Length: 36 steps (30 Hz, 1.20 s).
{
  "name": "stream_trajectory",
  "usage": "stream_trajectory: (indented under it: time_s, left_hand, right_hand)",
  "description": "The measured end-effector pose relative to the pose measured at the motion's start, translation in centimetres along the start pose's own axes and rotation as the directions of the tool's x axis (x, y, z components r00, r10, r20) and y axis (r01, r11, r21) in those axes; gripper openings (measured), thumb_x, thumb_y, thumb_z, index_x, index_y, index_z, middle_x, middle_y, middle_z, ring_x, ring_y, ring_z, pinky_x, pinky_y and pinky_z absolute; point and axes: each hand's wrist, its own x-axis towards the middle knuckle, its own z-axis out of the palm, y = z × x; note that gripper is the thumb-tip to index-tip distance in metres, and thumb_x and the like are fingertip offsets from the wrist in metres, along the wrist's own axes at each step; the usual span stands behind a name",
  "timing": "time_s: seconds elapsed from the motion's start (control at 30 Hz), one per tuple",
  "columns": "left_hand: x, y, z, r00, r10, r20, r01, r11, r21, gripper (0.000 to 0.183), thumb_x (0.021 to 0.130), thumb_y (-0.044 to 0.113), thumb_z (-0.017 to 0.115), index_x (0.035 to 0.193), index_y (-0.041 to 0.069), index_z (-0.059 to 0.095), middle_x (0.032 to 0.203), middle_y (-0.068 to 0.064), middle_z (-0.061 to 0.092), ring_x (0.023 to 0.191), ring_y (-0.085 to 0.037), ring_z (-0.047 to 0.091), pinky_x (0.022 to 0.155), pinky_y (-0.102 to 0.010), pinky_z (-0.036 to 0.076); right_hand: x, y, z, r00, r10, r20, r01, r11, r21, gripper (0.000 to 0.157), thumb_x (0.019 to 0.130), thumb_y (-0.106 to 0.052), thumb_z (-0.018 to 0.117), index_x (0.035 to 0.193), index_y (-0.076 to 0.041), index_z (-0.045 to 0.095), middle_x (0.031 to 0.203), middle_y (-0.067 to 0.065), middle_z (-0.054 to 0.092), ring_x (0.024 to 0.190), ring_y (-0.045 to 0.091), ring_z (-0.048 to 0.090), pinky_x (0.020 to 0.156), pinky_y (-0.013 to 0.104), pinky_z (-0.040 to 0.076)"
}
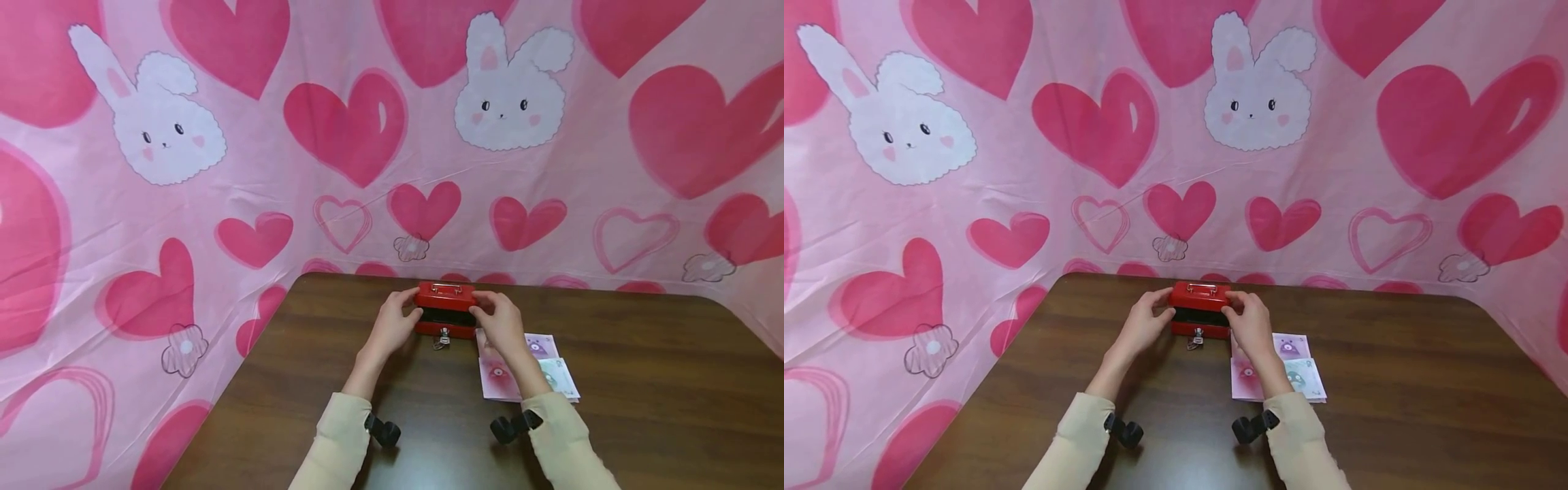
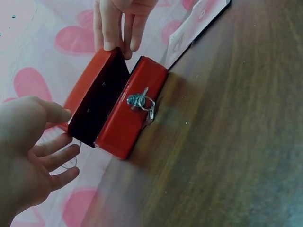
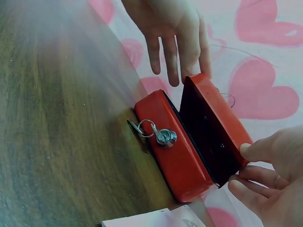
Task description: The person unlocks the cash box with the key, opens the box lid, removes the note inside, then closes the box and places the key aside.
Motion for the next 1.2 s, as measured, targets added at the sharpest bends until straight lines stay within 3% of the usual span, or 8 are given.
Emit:
stream_trajectory:
  time_s: [0.2, 0.37, 0.63, 1.2]
  left_hand:
    - [-0.3, -0.4, 0.2, 1.000, -0.019, 0.021, 0.019, 1.000, -0.008, 0.041, 0.094, 0.016, 0.065, 0.135, 0.014, 0.063, 0.122, -0.011, 0.062, 0.117, -0.027, 0.060, 0.106, -0.045, 0.047]
    - [-0.5, -0.7, 0.3, 1.000, 0.005, 0.019, -0.005, 1.000, -0.008, 0.035, 0.094, 0.015, 0.066, 0.129, 0.012, 0.067, 0.119, -0.011, 0.063, 0.113, -0.026, 0.061, 0.102, -0.044, 0.049]
    - [-0.6, -1.0, 0.6, 1.000, -0.003, 0.016, 0.003, 1.000, -0.017, 0.031, 0.093, 0.015, 0.069, 0.123, 0.011, 0.069, 0.112, -0.011, 0.063, 0.107, -0.025, 0.065, 0.098, -0.041, 0.053]
    - [-0.7, -1.6, 1.3, 0.998, -0.037, -0.042, 0.038, 0.999, 0.005, 0.021, 0.092, 0.012, 0.069, 0.112, 0.013, 0.074, 0.105, -0.006, 0.066, 0.100, -0.023, 0.067, 0.094, -0.043, 0.054]
  right_hand:
    - [-0.2, 0.5, 0.1, 1.000, -0.002, 0.015, 0.002, 1.000, -0.001, 0.032, 0.090, -0.009, 0.069, 0.121, -0.001, 0.068, 0.106, 0.020, 0.068, 0.100, 0.034, 0.063, 0.094, 0.047, 0.048]
    - [-0.3, 0.8, 0.2, 1.000, -0.022, 0.016, 0.023, 1.000, -0.018, 0.030, 0.087, -0.008, 0.071, 0.117, -0.001, 0.070, 0.103, 0.019, 0.068, 0.097, 0.034, 0.063, 0.090, 0.046, 0.048]
    - [-0.4, 0.9, 0.4, 0.998, 0.008, 0.060, -0.007, 1.000, -0.008, 0.030, 0.088, -0.011, 0.071, 0.116, -0.001, 0.070, 0.104, 0.018, 0.066, 0.097, 0.033, 0.062, 0.092, 0.046, 0.048]
    - [-0.8, 1.0, 0.4, 0.992, 0.064, 0.104, -0.062, 0.998, -0.025, 0.029, 0.089, -0.011, 0.070, 0.118, -0.002, 0.070, 0.107, 0.019, 0.067, 0.100, 0.032, 0.060, 0.095, 0.047, 0.048]
